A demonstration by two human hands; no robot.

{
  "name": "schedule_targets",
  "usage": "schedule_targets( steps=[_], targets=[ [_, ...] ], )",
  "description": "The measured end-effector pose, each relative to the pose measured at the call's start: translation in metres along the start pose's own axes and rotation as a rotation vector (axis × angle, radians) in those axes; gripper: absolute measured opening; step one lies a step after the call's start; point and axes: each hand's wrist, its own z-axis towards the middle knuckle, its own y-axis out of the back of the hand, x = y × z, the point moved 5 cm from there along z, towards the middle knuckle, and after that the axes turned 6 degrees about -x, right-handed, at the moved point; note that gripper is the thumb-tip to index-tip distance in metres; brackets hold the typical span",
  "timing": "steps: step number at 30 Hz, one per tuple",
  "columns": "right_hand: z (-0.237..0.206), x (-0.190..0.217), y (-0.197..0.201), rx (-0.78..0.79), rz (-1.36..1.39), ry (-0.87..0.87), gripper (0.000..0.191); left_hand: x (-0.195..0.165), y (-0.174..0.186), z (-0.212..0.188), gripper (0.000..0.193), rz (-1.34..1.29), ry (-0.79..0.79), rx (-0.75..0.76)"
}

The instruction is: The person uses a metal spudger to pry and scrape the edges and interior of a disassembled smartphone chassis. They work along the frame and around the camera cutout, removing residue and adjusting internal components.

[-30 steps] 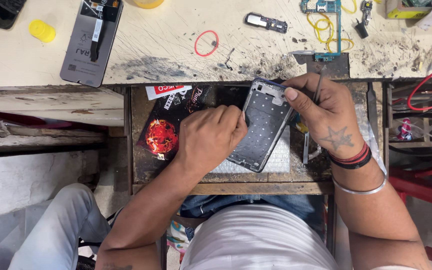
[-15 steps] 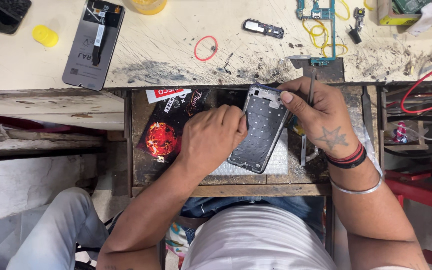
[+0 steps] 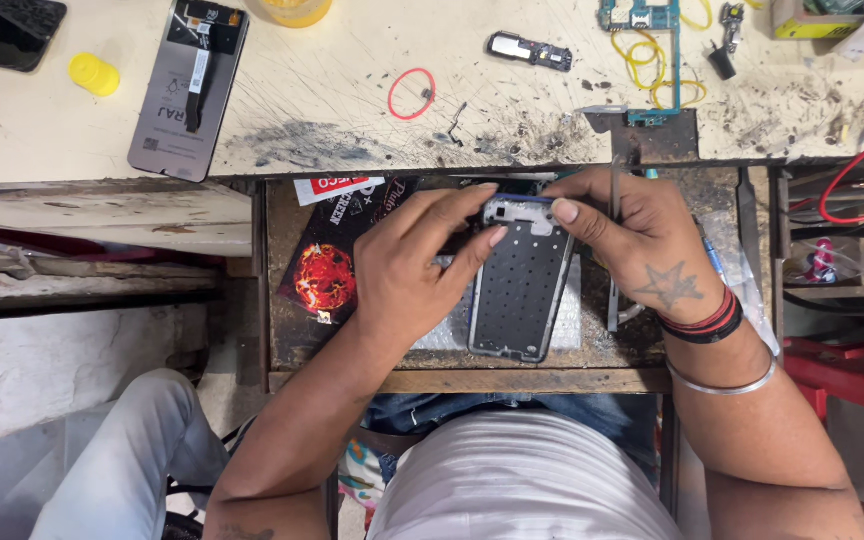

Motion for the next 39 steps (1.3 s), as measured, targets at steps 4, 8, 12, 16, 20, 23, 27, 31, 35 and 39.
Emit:
schedule_targets(
  steps=[4,8,12,16,20,23,27,31,35,39],
  targets=[
    [0.001,0.003,-0.006,0.060,-0.050,0.025,0.024,-0.001,0.000,0.003,0.027,0.106,-0.064,0.035],
    [0.002,0.003,-0.008,0.107,-0.066,-0.002,0.023,-0.001,0.000,0.003,0.020,0.152,-0.073,0.060],
    [0.002,0.005,-0.007,0.141,-0.083,0.035,0.023,-0.008,-0.001,0.002,0.022,0.263,-0.186,0.122],
    [0.002,0.006,-0.005,0.157,-0.040,0.063,0.023,-0.016,-0.005,0.003,0.024,0.358,-0.362,0.151],
    [0.000,0.004,0.000,0.153,-0.047,0.046,0.024,-0.024,-0.010,0.002,0.024,0.439,-0.500,0.133],
    [0.000,0.000,0.004,0.141,-0.073,0.001,0.024,-0.027,-0.016,0.003,0.024,0.476,-0.527,0.144],
    [0.002,0.000,0.006,0.137,-0.032,0.048,0.024,-0.024,-0.022,0.006,0.023,0.461,-0.486,0.181],
    [0.001,-0.002,0.005,0.148,-0.101,0.016,0.024,-0.016,-0.025,0.003,0.025,0.397,-0.368,0.221],
    [0.004,-0.005,0.001,0.156,-0.189,-0.040,0.025,-0.006,-0.030,0.002,0.020,0.352,-0.245,0.244],
    [0.007,-0.006,-0.002,0.142,-0.185,-0.017,0.026,-0.001,-0.033,0.002,0.018,0.388,-0.269,0.257]
  ],
)
